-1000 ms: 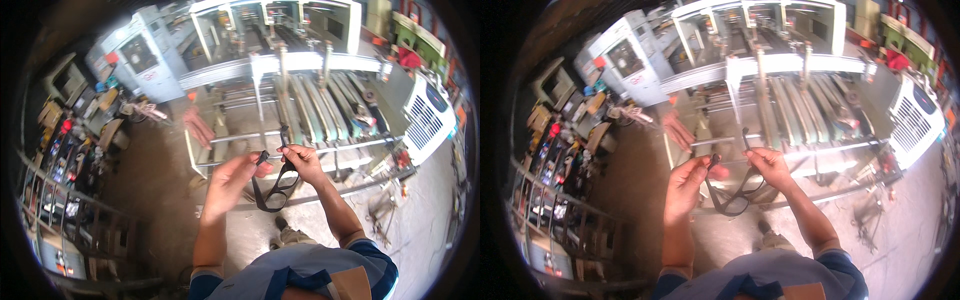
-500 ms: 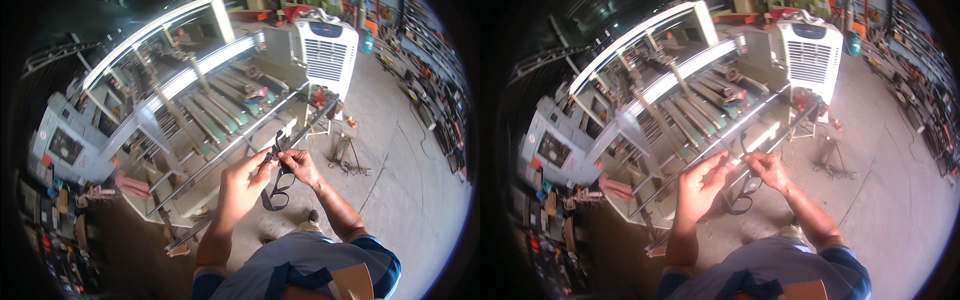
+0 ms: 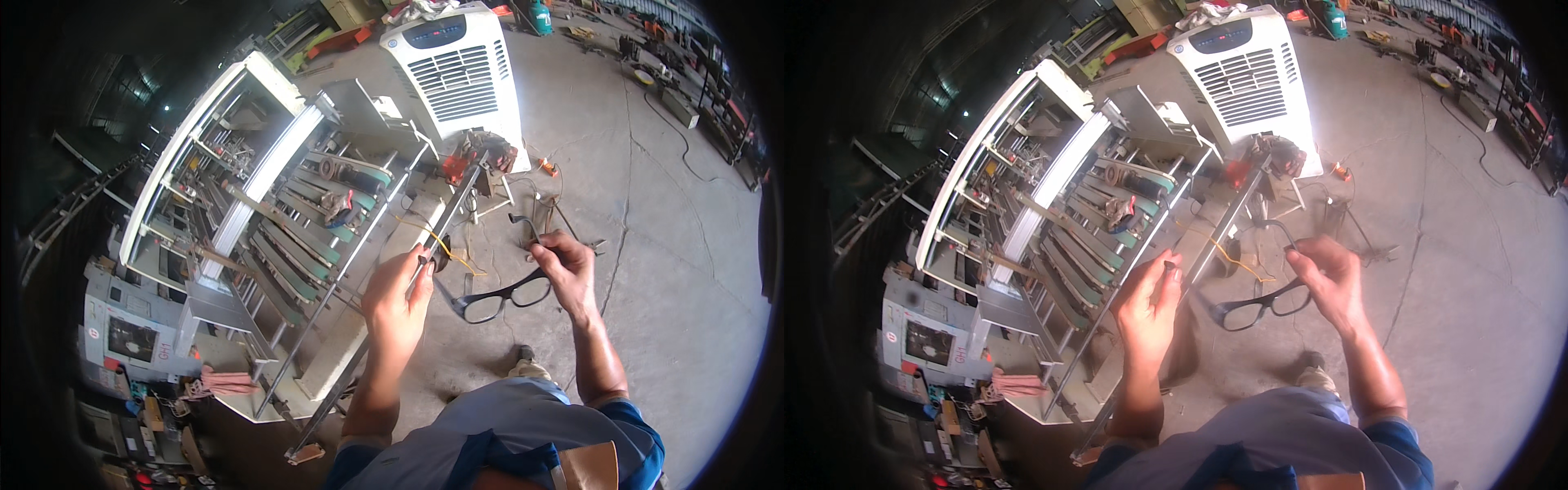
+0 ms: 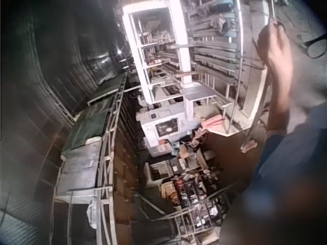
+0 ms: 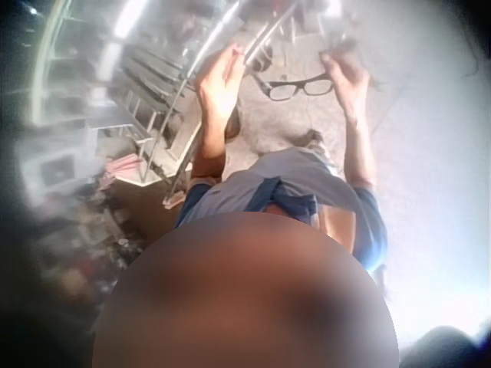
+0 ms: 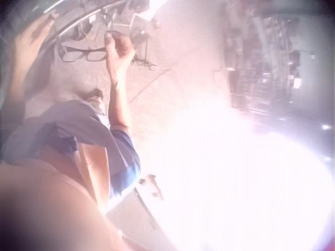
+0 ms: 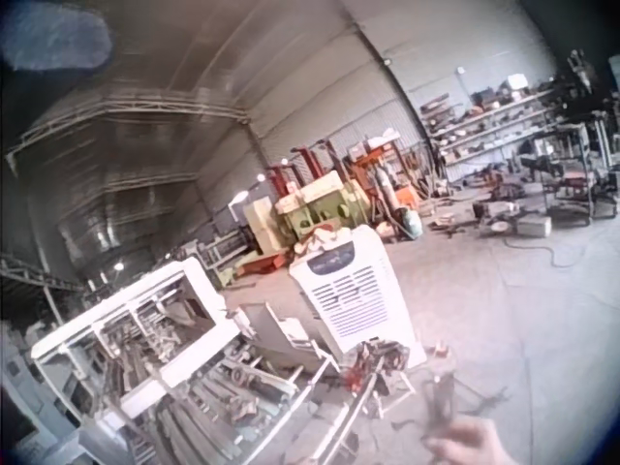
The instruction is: The person places a small green object on a table, walks through a workshop, and puts on safety glasses and gloves. They then pick up a metal ring from a table and walk toward a workbench.
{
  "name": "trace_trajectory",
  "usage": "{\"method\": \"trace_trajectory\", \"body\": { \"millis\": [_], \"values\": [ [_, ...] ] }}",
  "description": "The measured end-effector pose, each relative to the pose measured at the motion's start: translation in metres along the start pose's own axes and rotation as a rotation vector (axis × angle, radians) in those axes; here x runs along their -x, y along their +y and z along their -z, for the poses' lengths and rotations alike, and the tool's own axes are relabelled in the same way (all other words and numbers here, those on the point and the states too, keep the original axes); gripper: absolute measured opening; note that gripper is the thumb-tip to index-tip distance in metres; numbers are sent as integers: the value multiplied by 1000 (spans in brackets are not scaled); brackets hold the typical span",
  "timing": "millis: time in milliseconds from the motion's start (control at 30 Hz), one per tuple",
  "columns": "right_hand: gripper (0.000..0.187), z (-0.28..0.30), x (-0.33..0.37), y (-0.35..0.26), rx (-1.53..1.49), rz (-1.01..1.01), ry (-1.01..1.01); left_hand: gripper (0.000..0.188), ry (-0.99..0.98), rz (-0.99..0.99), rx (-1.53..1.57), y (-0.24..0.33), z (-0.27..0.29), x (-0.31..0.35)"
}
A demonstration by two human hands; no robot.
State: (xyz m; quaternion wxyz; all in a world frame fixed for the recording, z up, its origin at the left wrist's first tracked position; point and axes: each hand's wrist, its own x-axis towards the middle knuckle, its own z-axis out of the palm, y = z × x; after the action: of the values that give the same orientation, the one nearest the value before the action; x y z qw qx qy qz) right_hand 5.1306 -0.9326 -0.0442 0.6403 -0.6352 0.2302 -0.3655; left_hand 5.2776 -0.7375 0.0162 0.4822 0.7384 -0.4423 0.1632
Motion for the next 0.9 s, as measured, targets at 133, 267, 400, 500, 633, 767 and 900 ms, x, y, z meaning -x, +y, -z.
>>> {"method": "trace_trajectory", "body": {
  "millis": [133, 267, 400, 500, 633, 767, 900],
  "values": [
    [18, 26, -12, -29, 228, 343, 43, 30, -41, -52, 107, -3, -35, -20],
    [20, 29, -11, -50, 425, 578, 108, 31, -47, -72, 119, -4, -53, -41],
    [25, 21, -8, -62, 546, 806, 203, 25, -95, -12, 329, -2, -58, -56],
    [26, 10, -7, -71, 595, 856, 257, 22, -136, 23, 583, -3, -59, -67],
    [24, -2, -3, -77, 629, 808, 314, 24, -210, 218, 873, -12, -59, -81],
    [23, -13, 2, -78, 594, 728, 339, 26, -226, 339, 1048, -24, -56, -90],
    [23, -26, 5, -80, 599, 716, 367, 22, -195, 342, 1156, -32, -52, -92]
  ]
}}
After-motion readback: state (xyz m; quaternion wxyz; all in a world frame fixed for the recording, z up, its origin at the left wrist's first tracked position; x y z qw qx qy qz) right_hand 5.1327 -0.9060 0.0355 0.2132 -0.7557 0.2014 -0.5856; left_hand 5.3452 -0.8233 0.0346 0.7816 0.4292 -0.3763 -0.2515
